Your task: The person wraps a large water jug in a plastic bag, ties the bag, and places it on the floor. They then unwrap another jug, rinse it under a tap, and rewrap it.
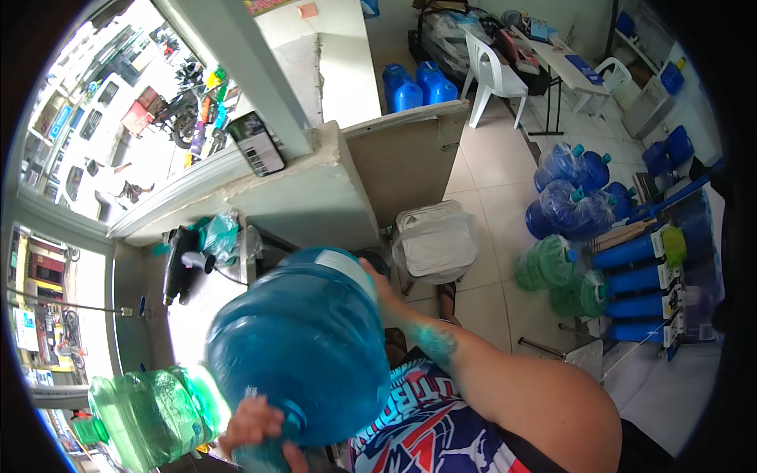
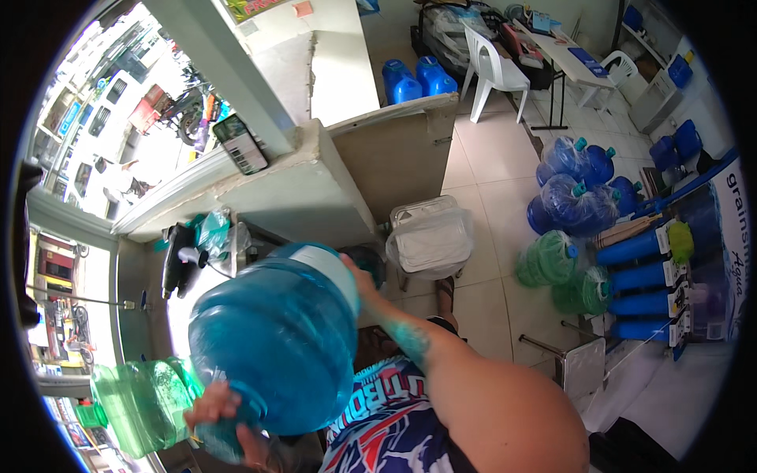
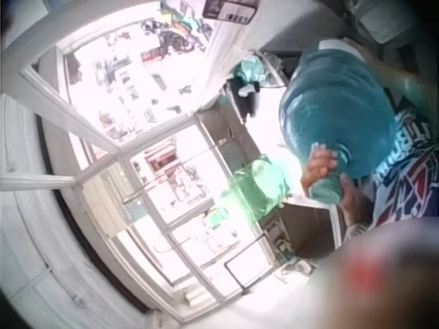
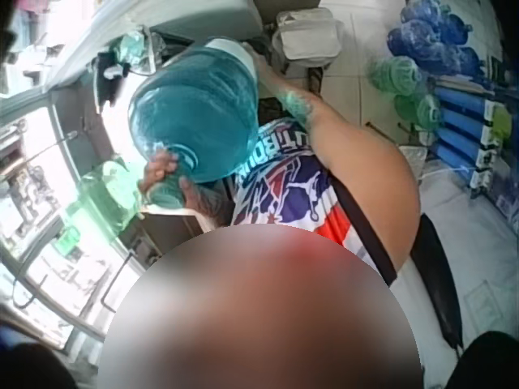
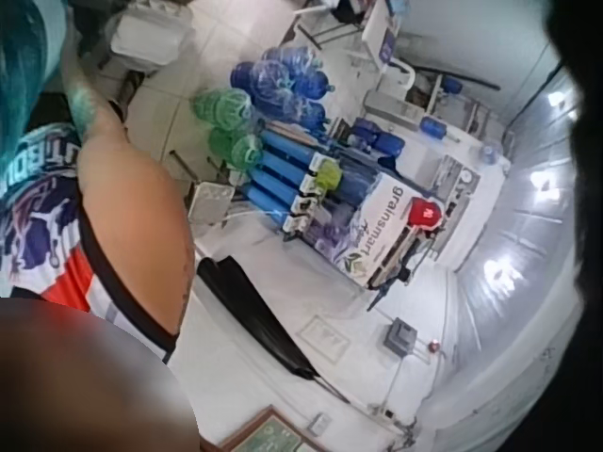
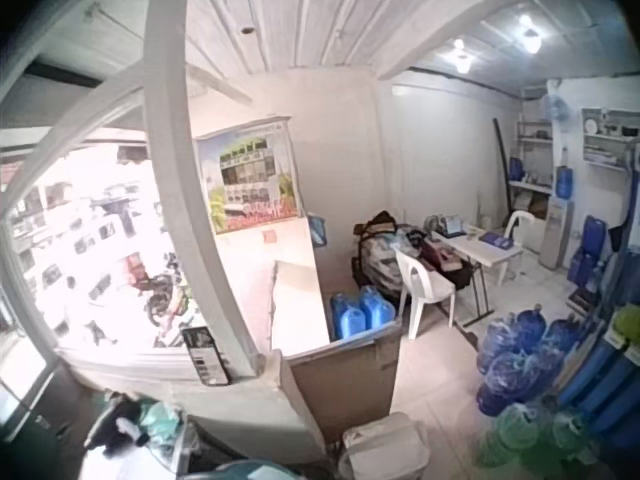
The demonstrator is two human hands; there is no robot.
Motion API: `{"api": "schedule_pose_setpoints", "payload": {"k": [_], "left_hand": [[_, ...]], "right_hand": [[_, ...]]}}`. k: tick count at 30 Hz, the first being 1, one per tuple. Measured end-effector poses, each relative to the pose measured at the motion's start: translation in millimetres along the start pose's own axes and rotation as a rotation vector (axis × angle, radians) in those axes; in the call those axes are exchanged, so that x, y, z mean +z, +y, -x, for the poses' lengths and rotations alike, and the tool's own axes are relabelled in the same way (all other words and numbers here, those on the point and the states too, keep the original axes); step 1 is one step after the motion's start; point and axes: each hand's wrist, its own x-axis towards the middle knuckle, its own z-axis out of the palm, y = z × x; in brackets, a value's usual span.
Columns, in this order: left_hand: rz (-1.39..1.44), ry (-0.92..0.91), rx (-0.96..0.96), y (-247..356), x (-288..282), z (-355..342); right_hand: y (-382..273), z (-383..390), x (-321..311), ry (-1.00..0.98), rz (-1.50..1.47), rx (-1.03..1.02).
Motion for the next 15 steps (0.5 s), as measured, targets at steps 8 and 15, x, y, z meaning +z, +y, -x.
{"api": "schedule_pose_setpoints", "payload": {"k": [8,15], "left_hand": [[0.317,-0.122,-0.65,-144,151,18],[0.457,-0.289,-0.672,-208,254,16]], "right_hand": [[9,51,-235,0.497,0.001,0.125],[-26,14,-318,0.618,-0.478,0.096]]}}
